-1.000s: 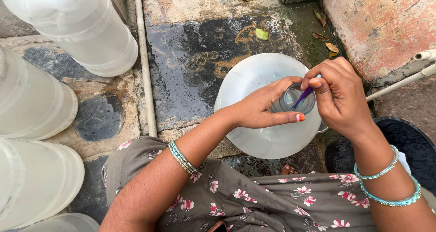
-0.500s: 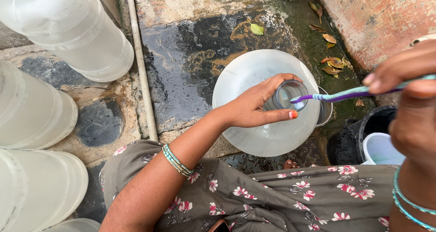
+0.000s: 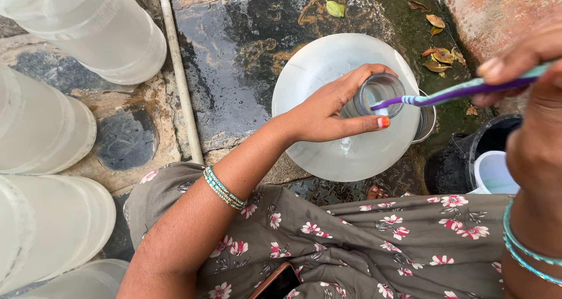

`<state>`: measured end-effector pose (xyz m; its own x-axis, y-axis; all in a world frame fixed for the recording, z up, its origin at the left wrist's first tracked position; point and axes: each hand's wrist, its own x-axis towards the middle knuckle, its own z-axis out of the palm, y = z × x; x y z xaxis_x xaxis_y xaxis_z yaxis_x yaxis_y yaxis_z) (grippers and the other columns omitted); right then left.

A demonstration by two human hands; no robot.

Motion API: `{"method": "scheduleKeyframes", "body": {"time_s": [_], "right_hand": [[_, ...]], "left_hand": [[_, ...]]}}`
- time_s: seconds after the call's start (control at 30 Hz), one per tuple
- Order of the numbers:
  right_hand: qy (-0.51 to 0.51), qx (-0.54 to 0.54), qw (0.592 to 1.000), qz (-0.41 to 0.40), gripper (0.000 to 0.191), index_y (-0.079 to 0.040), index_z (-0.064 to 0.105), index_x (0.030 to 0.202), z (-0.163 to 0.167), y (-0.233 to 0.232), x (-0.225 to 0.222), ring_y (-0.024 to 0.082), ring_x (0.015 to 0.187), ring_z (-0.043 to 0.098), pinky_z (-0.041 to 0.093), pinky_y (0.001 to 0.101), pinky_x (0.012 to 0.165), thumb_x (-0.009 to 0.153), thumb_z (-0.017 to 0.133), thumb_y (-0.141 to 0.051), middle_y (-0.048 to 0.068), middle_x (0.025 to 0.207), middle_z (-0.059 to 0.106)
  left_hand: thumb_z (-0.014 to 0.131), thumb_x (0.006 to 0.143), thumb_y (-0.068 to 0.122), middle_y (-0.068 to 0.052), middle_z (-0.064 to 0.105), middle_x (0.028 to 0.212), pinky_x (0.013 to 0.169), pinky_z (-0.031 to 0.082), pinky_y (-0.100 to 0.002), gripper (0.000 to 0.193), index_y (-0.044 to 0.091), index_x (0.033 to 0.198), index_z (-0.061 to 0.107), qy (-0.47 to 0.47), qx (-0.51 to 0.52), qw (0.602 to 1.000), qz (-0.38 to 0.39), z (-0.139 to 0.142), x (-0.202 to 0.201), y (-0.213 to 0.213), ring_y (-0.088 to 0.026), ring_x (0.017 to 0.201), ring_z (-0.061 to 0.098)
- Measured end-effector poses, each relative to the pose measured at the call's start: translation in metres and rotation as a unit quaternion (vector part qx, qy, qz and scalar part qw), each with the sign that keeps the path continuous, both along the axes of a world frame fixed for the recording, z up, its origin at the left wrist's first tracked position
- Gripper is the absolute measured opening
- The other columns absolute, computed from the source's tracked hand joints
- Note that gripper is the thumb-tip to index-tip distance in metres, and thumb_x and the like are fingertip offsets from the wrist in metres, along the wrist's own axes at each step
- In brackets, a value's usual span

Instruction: The person scrubs the inside of a small plastic bottle with a toothbrush, then wipes the outside of a large water jug with a green sponge. The person is sitting on the ground surrounded by several large water jugs.

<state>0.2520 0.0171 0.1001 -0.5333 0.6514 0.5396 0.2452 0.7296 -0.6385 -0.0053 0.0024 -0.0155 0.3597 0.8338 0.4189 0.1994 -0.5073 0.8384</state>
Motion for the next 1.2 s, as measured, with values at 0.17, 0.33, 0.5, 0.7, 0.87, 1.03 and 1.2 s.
{"method": "scheduleKeyframes", "body": {"time_s": [0.17,0.33,0.5,0.7,0.87,1.03,1.2], "right_hand": [[-0.011,-0.016,1.0,0.009,0.044,0.004,0.056,0.105,-0.016,0.007,-0.014,0.01,0.08,0.064,0.054,0.0217,0.076,0.125,0.043,-0.033,0.006,0.099,0.058],[-0.123,-0.026,0.992,0.007,0.037,0.004,0.072,0.103,-0.016,0.019,-0.047,0.013,0.071,0.064,0.049,0.0265,0.065,0.116,0.054,-0.025,0.009,0.089,0.061],[-0.035,-0.007,0.999,-0.006,0.037,0.0,0.059,0.109,0.019,0.004,-0.032,0.008,0.074,0.061,0.05,0.0217,0.07,0.119,0.043,-0.032,0.004,0.097,0.062],[-0.047,-0.002,0.999,-0.025,0.036,0.0,0.061,0.105,0.02,-0.017,-0.025,0.012,0.077,0.061,0.049,0.0228,0.072,0.12,0.049,-0.03,0.007,0.095,0.063],[-0.146,0.049,0.988,-0.014,0.036,0.003,0.067,0.104,0.0,-0.001,-0.038,0.019,0.085,0.064,0.049,0.0284,0.076,0.117,0.052,-0.027,0.011,0.094,0.065],[-0.092,-0.01,0.995,0.047,0.038,0.006,0.058,0.109,-0.008,0.012,-0.046,0.016,0.098,0.07,0.059,0.0309,0.086,0.118,0.045,-0.029,0.01,0.105,0.069],[-0.072,-0.029,0.996,0.045,0.033,0.007,0.054,0.111,-0.012,0.009,-0.054,0.019,0.103,0.072,0.063,0.032,0.089,0.118,0.047,-0.024,0.012,0.105,0.069]], "left_hand": [[0.076,0.096,0.045,-0.012,0.06,0.144,0.119,0.044,-0.04,0.073,0.011,0.152,0.042,-0.005,-0.006,1.0,-0.002,-0.001,0.004,0.003,-0.029,0.139,0.058],[0.075,0.096,0.045,-0.013,0.06,0.143,0.117,0.045,-0.039,0.076,0.009,0.152,0.04,-0.009,-0.007,1.0,0.008,-0.005,0.007,0.003,-0.029,0.139,0.058],[0.076,0.096,0.043,-0.013,0.06,0.144,0.119,0.044,-0.039,0.07,0.01,0.15,0.044,-0.007,0.012,1.0,-0.001,-0.006,0.006,0.006,-0.028,0.14,0.058],[0.076,0.098,0.041,-0.011,0.06,0.143,0.12,0.044,-0.038,0.067,0.011,0.149,0.046,-0.009,0.02,1.0,-0.013,-0.005,0.006,0.005,-0.027,0.139,0.058],[0.076,0.097,0.045,-0.011,0.06,0.143,0.118,0.045,-0.039,0.072,0.011,0.151,0.042,-0.017,0.007,1.0,-0.004,-0.007,0.01,0.006,-0.027,0.139,0.058],[0.076,0.098,0.047,-0.012,0.058,0.146,0.118,0.045,-0.039,0.075,0.011,0.153,0.04,-0.014,0.013,1.0,0.011,-0.01,0.01,0.012,-0.029,0.141,0.057],[0.081,0.096,0.048,-0.01,0.059,0.146,0.118,0.048,-0.041,0.081,0.013,0.154,0.038,-0.03,0.049,0.998,0.027,-0.012,0.016,0.011,-0.029,0.141,0.06]]}}
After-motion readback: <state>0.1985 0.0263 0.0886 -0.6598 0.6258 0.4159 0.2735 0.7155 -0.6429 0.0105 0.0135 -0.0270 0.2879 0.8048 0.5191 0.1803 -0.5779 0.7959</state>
